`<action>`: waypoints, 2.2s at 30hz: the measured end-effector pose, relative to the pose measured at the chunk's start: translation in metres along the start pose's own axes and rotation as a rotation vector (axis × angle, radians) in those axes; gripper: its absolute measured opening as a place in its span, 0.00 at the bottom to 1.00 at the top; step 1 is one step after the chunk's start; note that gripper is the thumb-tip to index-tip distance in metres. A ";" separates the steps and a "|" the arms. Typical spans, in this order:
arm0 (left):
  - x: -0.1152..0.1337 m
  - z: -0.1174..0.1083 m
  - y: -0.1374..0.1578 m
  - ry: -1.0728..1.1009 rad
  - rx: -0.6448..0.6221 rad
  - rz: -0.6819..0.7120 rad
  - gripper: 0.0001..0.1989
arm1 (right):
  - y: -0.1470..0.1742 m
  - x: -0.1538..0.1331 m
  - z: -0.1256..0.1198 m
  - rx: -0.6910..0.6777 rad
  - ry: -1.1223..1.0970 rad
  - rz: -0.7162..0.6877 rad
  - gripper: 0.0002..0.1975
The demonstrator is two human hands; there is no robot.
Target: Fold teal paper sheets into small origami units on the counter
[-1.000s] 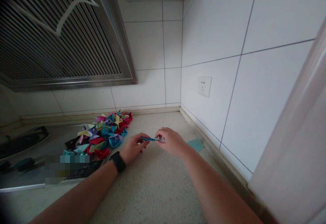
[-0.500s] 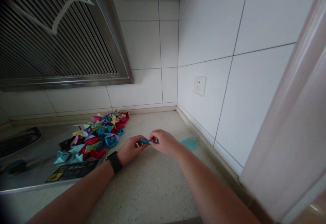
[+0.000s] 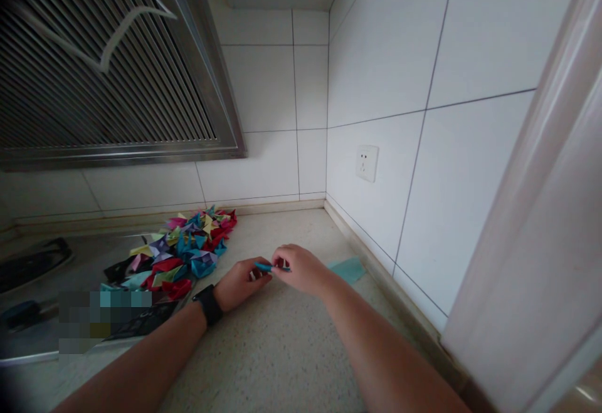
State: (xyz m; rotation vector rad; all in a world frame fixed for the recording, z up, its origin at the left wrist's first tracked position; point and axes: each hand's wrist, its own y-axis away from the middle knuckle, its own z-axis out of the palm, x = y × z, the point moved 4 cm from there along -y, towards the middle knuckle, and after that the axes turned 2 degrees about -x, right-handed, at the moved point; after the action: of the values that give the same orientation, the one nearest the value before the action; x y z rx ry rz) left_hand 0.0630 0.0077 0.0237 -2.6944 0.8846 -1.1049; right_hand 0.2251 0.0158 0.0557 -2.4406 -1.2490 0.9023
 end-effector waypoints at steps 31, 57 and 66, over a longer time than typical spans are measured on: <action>0.006 -0.001 0.002 -0.065 -0.004 0.032 0.11 | 0.001 0.005 0.001 -0.049 0.042 0.053 0.04; 0.007 0.000 0.003 -0.077 -0.005 0.056 0.12 | 0.002 0.002 0.002 -0.086 -0.033 0.116 0.03; 0.012 -0.001 0.003 -0.062 -0.001 0.047 0.10 | 0.002 0.000 0.000 -0.067 -0.047 0.113 0.03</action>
State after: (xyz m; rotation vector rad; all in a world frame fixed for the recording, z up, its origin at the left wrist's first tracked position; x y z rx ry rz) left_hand 0.0677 -0.0014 0.0304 -2.6779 0.9343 -1.0068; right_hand 0.2270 0.0147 0.0546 -2.5792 -1.1843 0.9676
